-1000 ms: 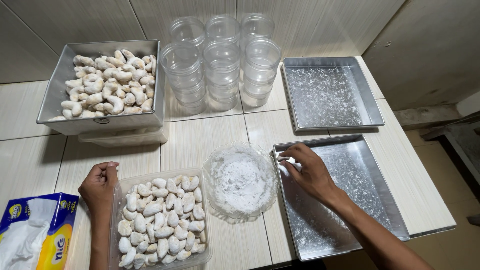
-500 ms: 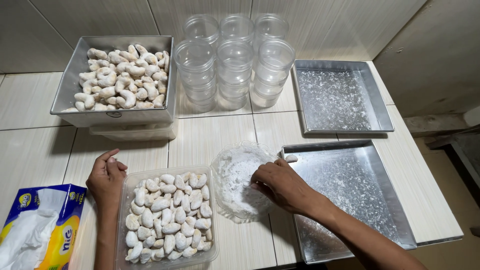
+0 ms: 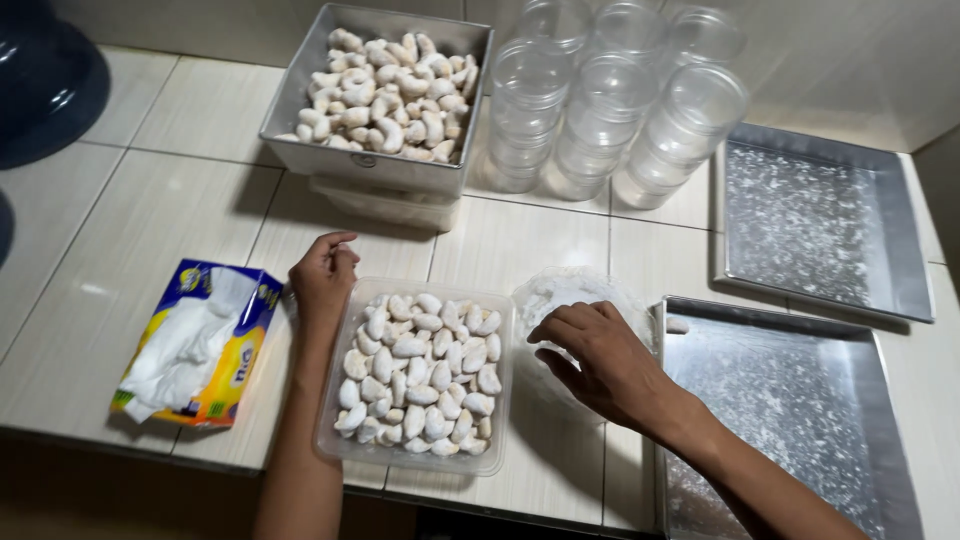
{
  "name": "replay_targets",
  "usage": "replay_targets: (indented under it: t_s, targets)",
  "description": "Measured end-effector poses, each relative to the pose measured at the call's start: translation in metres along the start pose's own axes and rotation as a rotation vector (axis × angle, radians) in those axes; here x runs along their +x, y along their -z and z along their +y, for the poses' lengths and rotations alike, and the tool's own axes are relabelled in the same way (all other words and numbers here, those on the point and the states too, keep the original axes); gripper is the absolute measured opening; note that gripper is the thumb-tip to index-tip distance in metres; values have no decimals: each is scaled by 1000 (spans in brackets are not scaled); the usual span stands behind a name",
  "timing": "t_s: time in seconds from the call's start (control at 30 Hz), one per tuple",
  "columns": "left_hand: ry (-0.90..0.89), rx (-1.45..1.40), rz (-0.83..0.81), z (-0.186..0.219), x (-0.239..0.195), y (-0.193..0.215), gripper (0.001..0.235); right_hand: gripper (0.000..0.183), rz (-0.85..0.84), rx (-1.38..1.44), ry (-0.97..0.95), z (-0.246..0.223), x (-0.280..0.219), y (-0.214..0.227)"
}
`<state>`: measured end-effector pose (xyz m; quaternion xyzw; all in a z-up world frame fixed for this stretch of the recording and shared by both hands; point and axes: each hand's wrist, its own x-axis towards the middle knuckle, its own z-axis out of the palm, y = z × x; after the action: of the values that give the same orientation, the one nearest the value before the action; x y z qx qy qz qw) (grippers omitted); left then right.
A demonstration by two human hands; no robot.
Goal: Wiping a plastic container and coating snacks with powdered sugar before placing them on a tray
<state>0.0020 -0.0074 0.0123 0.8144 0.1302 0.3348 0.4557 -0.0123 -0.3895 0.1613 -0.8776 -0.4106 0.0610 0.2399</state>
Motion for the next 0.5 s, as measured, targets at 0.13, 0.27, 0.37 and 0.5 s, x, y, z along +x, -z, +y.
replay_targets:
  t_s: [0.13,0.27,0.37,0.5]
  targets:
    - [-6,-25,12,8,1,2,23,10,0,-36,146,-20,20,-15]
    - [2,-15,11,13,2,3,21,12,-40,-121,238,-25,32,-34]
    - [21,-10,7,20,2,6,21,9,-40,-213,291,-14,37,-58]
    - [29,-14,-11,15,2,6,21,7,-69,-314,270,-25,39,-58]
